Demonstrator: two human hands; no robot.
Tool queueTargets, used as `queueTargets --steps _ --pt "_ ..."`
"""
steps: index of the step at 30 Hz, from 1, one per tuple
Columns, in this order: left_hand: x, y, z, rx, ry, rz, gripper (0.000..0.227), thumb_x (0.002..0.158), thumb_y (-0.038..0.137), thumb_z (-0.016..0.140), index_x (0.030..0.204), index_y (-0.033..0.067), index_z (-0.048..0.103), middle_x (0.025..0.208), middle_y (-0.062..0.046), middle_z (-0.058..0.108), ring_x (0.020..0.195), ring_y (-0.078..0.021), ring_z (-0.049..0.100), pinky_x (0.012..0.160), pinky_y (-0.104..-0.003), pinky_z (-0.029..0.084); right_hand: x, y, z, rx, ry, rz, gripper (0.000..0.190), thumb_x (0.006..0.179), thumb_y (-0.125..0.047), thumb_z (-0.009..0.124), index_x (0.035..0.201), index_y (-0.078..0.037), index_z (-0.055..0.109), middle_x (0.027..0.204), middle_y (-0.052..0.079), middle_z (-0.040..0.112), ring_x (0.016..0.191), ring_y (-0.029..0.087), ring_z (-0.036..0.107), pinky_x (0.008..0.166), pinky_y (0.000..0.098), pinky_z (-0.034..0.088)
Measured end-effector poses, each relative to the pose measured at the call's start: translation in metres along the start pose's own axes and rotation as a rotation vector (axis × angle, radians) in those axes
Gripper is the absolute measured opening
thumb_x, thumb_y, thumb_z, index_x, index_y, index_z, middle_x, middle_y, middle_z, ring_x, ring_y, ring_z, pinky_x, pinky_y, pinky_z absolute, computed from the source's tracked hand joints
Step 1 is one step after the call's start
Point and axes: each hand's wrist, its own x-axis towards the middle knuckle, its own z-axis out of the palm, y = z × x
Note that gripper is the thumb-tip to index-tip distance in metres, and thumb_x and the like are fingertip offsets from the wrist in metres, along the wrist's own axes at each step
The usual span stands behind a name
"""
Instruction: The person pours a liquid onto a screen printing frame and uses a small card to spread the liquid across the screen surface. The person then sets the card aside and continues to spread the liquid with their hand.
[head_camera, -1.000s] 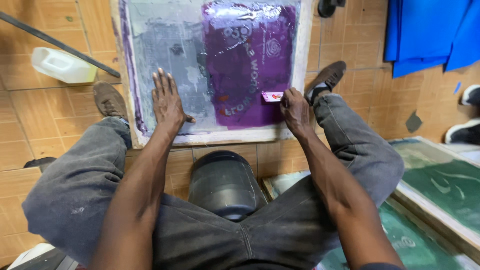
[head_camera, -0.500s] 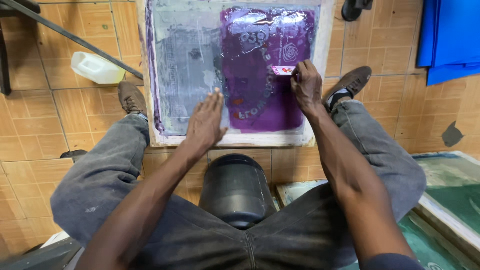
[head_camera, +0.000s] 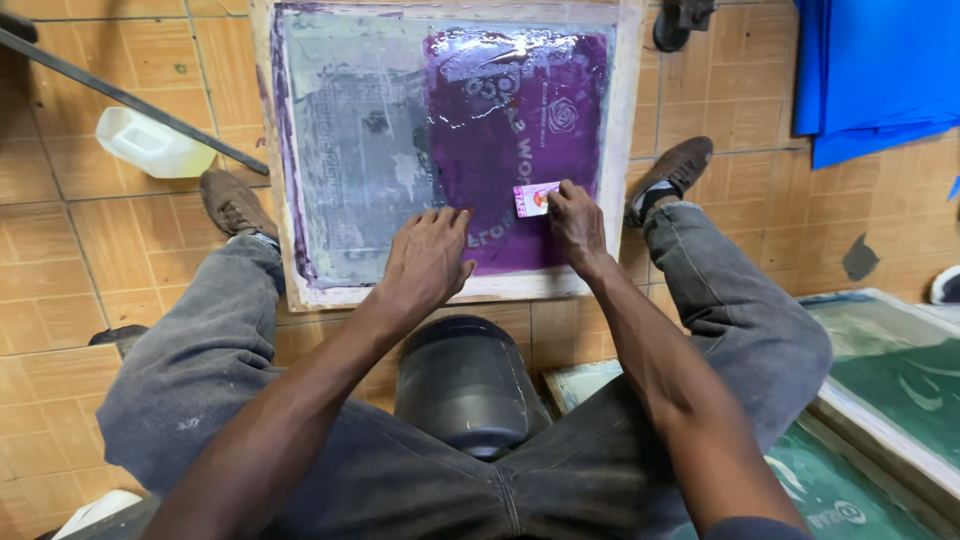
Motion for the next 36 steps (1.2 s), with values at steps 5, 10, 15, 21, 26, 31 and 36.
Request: queueTargets --steps 5,10,15,21,26,31,36 --pt "-0.001 -0.002 0.013 0.057 -0.072 -0.004 0.083 0.085 0.053 0.09 0.15 0.0059 0.068 0.128 -0.013 0.077 0.121 -0.0347 0.075 0.108 -0.049 0.056 0.0 0.011 -0.003 0.012 0.02 0.004 0.026 0.086 -0.008 0.083 0.089 -0.018 0.058 0.095 0.003 0.058 0.09 0.031 0.071 0.076 0.042 0.06" --pt "-0.007 0.005 0.016 0.046 -0.161 0.004 0.081 0.091 0.049 0.089 0.153 0.0004 0.068 0.134 -0.017 0.078 0.128 -0.0374 0.073 0.111 -0.05 0.052 0.043 0.015 -0.015 0.067 0.046 -0.004 0.03 0.086 -0.007 0.086 0.094 -0.014 0.057 0.097 0.008 0.058 0.093 0.035 0.071 0.079 0.0466 0.06" --pt "-0.009 0.008 0.02 0.045 -0.152 0.022 0.083 0.087 0.05 0.092 0.149 -0.0011 0.071 0.129 -0.019 0.079 0.123 -0.0388 0.074 0.107 -0.052 0.052 0.103 0.0 -0.015 0.003 0.132 -0.048 0.03 0.087 -0.008 0.086 0.096 -0.015 0.058 0.098 0.007 0.061 0.093 0.034 0.072 0.079 0.0457 0.061" --pt "-0.001 0.004 0.024 0.032 -0.187 0.014 0.084 0.089 0.048 0.091 0.15 -0.0046 0.068 0.132 -0.021 0.078 0.124 -0.0411 0.073 0.106 -0.053 0.049 0.144 -0.013 0.008 0.053 0.201 -0.064 0.023 0.094 -0.003 0.077 0.091 -0.014 0.058 0.092 0.009 0.058 0.083 0.038 0.069 0.071 0.0472 0.057" --pt "-0.001 0.004 0.024 0.044 -0.182 -0.008 0.081 0.089 0.048 0.092 0.148 -0.0019 0.069 0.131 -0.018 0.078 0.124 -0.0382 0.072 0.106 -0.051 0.049 0.127 -0.011 0.032 0.101 0.085 -0.087 0.021 0.094 -0.003 0.077 0.088 -0.013 0.059 0.094 0.011 0.06 0.085 0.041 0.07 0.072 0.0511 0.059" --pt "-0.003 0.003 0.023 0.052 -0.18 0.008 0.082 0.09 0.049 0.091 0.149 -0.0024 0.069 0.131 -0.018 0.078 0.123 -0.0383 0.073 0.106 -0.052 0.049 0.086 0.006 0.033 0.072 0.003 -0.103 0.02 0.096 -0.008 0.076 0.087 -0.013 0.059 0.097 0.009 0.058 0.09 0.038 0.07 0.071 0.0492 0.058" --pt "-0.004 0.001 0.026 0.051 -0.166 0.023 0.08 0.089 0.051 0.091 0.147 -0.0013 0.071 0.129 -0.017 0.079 0.121 -0.0379 0.074 0.105 -0.051 0.05 0.047 -0.001 -0.007 -0.002 -0.044 -0.109 0.018 0.099 -0.009 0.075 0.087 -0.015 0.062 0.099 0.006 0.06 0.091 0.033 0.071 0.072 0.0441 0.059"
